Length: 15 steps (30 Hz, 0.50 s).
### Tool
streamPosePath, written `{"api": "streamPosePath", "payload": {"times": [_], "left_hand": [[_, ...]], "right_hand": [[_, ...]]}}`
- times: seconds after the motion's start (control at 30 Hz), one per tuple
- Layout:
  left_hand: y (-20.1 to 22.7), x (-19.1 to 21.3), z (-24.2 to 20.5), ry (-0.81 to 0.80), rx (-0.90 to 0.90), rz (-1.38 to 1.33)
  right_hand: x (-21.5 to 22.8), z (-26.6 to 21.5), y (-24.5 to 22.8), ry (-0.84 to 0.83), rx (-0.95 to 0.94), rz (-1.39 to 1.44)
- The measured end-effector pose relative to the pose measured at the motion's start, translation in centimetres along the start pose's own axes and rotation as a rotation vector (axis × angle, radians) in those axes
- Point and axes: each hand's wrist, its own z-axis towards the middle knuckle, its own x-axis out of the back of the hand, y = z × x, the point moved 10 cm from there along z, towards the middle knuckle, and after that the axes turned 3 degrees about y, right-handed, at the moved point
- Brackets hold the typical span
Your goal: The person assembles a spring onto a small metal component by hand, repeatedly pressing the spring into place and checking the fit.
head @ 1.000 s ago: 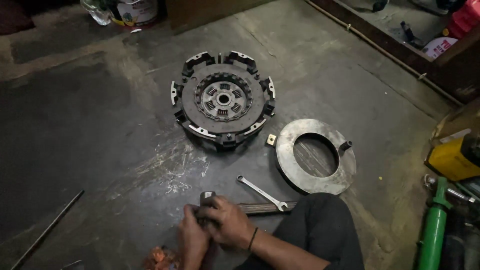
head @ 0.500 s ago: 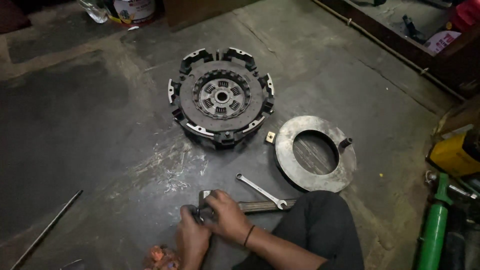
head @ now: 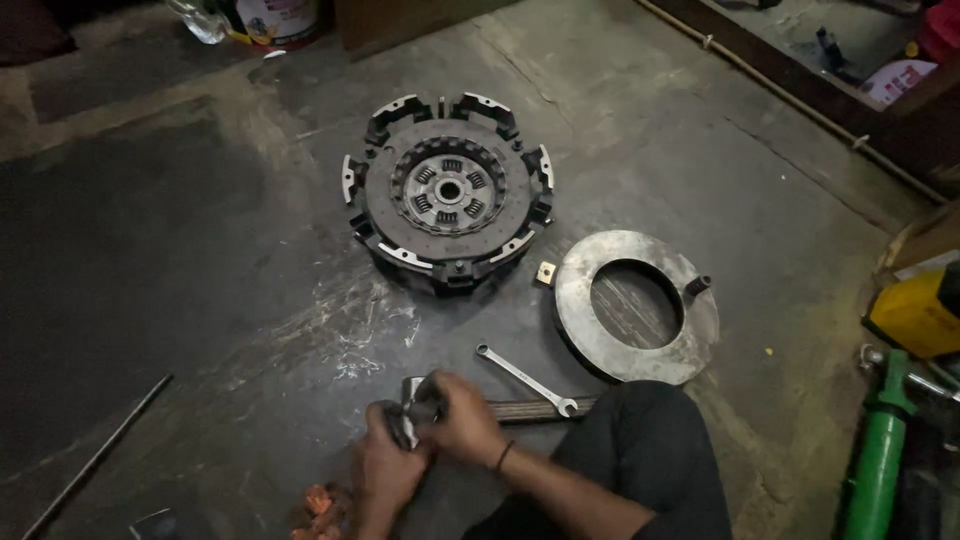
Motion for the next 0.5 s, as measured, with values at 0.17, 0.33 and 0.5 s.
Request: {"api": "streamPosePath", "payload": {"times": [0.17, 0.33, 0.5], "left_hand": [[2.9, 0.8, 1.6, -0.084, -0.351, -0.196], [4.4, 3.2, 0.9, -0.233, -0.210, 0.029], [1.1, 3.3, -0.3, -0.408, 0.117, -0.215]], "right_hand": [[-1.1, 0.0, 3.6, -0.262, -0.354, 0.674], [-0.7, -0.9, -0.1, -0.365, -0.378, 0.938], [-0.1, -0.9, -4.0, -0.324, -0.122, 0.846]]}}
